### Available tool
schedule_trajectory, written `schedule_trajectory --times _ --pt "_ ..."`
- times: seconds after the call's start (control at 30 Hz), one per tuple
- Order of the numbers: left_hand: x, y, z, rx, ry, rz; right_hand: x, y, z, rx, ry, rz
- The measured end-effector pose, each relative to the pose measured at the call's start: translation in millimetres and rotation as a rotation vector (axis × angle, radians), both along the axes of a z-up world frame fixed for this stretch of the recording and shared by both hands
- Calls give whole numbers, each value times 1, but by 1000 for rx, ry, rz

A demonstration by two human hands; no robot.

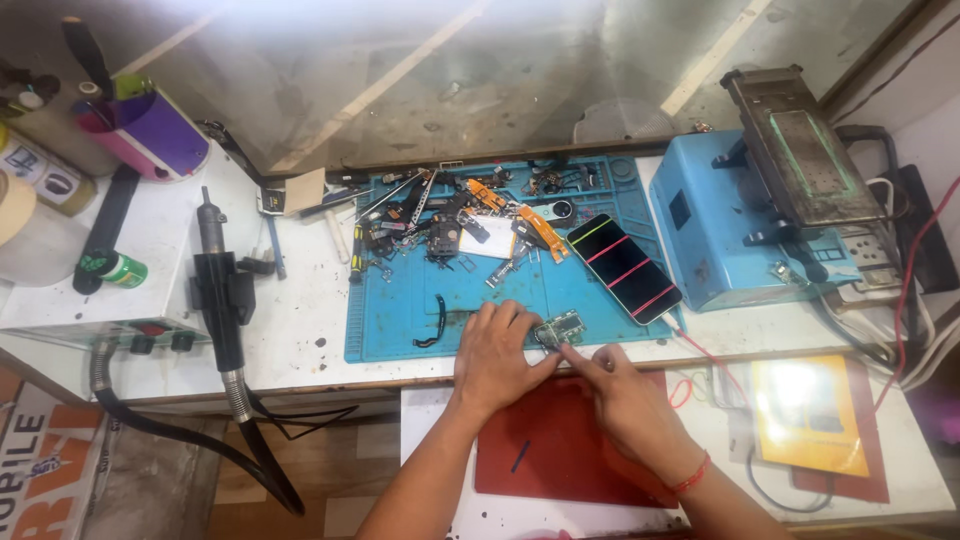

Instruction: The person uses a hot air gun to apply heat to a small circuit board placed on a blue mat. They hold the board with one hand while maneuvering the tool with the other, focusing on specific components.

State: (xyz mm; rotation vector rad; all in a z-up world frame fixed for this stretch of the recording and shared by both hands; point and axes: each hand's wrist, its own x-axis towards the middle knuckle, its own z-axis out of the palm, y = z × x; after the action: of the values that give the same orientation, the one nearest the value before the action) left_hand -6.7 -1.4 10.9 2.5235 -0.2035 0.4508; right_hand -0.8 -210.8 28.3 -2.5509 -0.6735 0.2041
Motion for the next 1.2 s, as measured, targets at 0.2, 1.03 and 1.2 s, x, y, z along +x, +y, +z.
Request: schedule_trajectory --times 0.2,1.03,1.2 --pt "0 0 -3 3 -8 1 3 5 15 48 51 -52" --pt "1 1 -6 -8 27 6 -2 15 17 20 -14 -15" --pt "3 1 -5 -11 27 -6 4 7 14 159 -87 -48"
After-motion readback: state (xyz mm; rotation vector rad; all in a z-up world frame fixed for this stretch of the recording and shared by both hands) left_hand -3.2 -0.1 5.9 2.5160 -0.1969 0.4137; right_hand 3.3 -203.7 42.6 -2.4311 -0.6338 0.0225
